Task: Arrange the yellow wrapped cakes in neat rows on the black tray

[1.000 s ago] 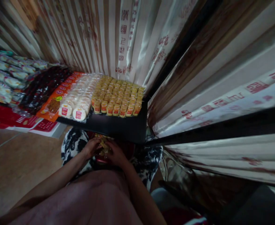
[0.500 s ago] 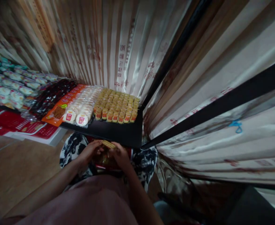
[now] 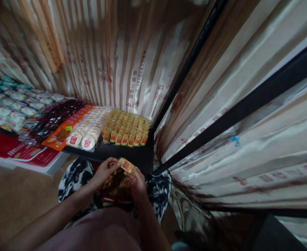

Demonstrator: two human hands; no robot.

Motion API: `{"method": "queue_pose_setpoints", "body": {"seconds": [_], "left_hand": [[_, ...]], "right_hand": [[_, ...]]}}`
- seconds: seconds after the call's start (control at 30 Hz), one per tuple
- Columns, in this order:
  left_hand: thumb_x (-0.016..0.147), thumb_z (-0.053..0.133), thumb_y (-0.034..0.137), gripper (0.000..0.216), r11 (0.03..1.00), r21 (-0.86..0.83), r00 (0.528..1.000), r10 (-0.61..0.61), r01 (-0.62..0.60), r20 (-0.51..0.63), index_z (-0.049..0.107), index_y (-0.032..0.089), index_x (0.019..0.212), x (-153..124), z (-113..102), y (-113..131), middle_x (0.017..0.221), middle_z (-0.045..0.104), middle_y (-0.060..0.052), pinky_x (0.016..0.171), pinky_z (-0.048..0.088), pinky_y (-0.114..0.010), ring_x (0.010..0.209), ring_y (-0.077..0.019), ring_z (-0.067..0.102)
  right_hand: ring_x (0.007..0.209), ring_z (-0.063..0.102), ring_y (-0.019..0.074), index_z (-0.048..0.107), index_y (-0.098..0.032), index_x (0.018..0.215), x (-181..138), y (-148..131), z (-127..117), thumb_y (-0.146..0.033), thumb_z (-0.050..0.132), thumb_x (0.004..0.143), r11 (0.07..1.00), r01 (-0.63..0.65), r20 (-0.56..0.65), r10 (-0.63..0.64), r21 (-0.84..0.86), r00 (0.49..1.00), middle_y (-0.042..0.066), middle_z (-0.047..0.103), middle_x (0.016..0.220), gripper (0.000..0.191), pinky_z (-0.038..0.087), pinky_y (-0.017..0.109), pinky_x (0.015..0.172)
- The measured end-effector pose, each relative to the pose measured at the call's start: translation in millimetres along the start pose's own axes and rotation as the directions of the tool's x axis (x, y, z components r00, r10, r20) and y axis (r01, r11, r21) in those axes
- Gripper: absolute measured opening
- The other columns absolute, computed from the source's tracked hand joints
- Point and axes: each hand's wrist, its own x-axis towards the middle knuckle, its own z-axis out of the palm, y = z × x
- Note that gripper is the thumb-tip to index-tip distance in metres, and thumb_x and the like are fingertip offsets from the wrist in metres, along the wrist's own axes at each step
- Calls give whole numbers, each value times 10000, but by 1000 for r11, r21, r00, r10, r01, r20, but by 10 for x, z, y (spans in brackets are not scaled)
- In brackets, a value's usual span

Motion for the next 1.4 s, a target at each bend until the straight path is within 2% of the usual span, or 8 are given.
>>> {"method": "queue_pose_setpoints", "body": {"seconds": [0.13,0.33,0.43,0.53,0.8,1.0,1.17,1.4], "left_hand": [[587,697,427,467,996,-90,1000,-14,15,7,477,173,911,102,91,-14,637,559,44,453,332,-173,583,-119,588],[661,620,410,416,999,-26,992,-25,28,123,465,183,973,353,272,21,798,603,0,462,370,-176,663,-138,617],[691,589,345,308,957,269,990,84,-112,113,537,171,940,575,329,112,823,603,-11,551,429,-212,671,-124,580],[707,596,295,356,767,546,942,290,-336,172,577,178,1043,837,393,303,951,610,-39,693,454,-267,694,-120,546],[739,597,234,517,649,477,801,412,-592,433,473,199,1240,1448,687,827,1116,579,-54,778,455,-269,904,-162,555],[745,567,192,327,632,535,828,435,-561,354,564,204,1072,1886,857,965,845,599,10,678,449,-225,703,-111,553],[754,564,201,395,655,493,811,539,-572,225,498,207,1143,2284,1054,1069,802,554,37,621,442,-193,629,-77,530],[747,548,125,416,487,607,770,503,-628,393,536,203,1155,2678,1439,1029,983,591,-16,767,467,-237,754,-107,565]], "right_hand": [[626,606,146,585,-201,945,76,-187,124,-466,616,711,982,138,-33,-143,-131,989,61,671,868,355,459,241,476],[819,611,142,561,-181,987,346,-317,221,-388,667,693,905,353,-73,-379,-238,923,31,662,910,375,476,241,719],[868,617,171,548,-173,1022,553,-375,195,-390,657,688,872,399,-104,-441,-284,891,54,663,938,413,476,306,798],[888,619,184,550,-164,1062,767,-478,173,-383,644,691,813,450,-100,-516,-369,851,76,659,977,440,475,339,829],[925,610,197,559,-163,1174,1239,-857,153,-392,556,759,612,532,-15,-664,-585,747,95,644,1057,474,490,336,818],[1047,569,212,487,-117,1239,1501,-924,141,-445,463,804,652,529,-126,-687,-544,716,135,587,1176,545,449,363,902],[1159,475,235,519,-81,1198,1656,-865,-26,-492,396,816,589,389,-295,-747,-708,596,158,540,1228,574,338,396,1005],[1231,396,251,477,-102,1254,1766,-740,-76,-511,332,838,500,272,-186,-687,-822,702,152,477,1304,601,269,419,1043]]}}
